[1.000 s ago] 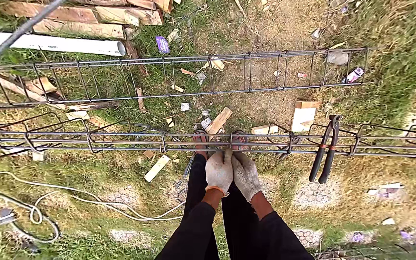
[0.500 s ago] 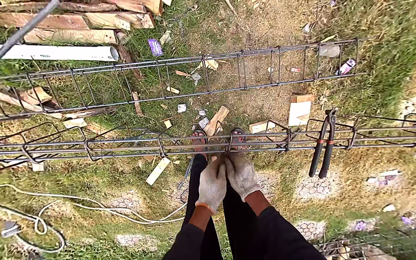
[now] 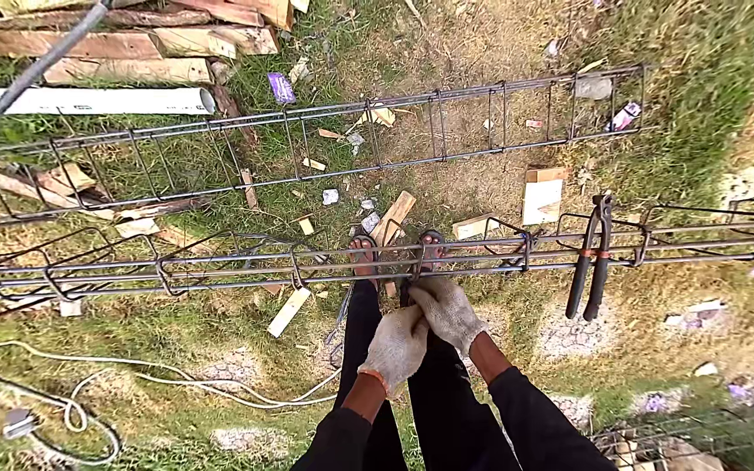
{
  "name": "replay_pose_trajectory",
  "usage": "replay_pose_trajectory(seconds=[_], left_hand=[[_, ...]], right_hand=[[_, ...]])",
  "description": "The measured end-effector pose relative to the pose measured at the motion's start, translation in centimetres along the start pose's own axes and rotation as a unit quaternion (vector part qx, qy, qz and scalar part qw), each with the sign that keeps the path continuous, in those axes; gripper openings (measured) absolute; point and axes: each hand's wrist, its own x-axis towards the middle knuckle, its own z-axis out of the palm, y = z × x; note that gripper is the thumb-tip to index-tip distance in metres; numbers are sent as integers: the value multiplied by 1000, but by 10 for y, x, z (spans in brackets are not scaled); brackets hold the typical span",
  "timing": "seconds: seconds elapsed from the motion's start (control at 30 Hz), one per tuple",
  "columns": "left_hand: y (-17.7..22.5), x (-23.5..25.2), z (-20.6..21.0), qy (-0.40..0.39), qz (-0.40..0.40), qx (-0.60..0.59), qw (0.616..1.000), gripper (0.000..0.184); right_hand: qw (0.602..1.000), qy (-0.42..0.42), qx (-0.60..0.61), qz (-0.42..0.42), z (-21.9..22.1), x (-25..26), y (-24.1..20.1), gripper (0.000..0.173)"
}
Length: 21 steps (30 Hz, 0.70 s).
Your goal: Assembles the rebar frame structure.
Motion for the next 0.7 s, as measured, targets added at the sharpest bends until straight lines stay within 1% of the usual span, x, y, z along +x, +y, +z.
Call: replay_pose_trajectory(seconds=[0.07,0.13,0.2,0.3,0.37,0.47,0.57,0.63,0.7], left_hand=[[1,1,-2,68,-42,-17,997,25],[5,5,-3,133,-71,13,988,24],[10,7,-5,138,-84,65,985,22],[11,12,-7,105,-81,142,981,38],[15,17,-11,73,-71,194,976,45],[21,25,-15,34,-54,273,960,43],[25,32,-19,25,-25,346,938,39],[26,34,-19,22,-7,373,927,38],[27,34,-18,31,2,385,922,35]], right_hand=[[997,15,69,-8,3,1,9,24],[986,14,166,5,6,2,17,22],[971,-6,239,10,8,0,25,22],[958,-56,281,1,3,-5,32,27],[970,-90,226,-13,-10,-7,34,31],[980,-127,150,-18,-25,3,23,28],[983,-161,77,-31,-35,9,11,31],[984,-166,49,-35,-39,9,11,31],[987,-147,48,-34,-37,8,13,31]])
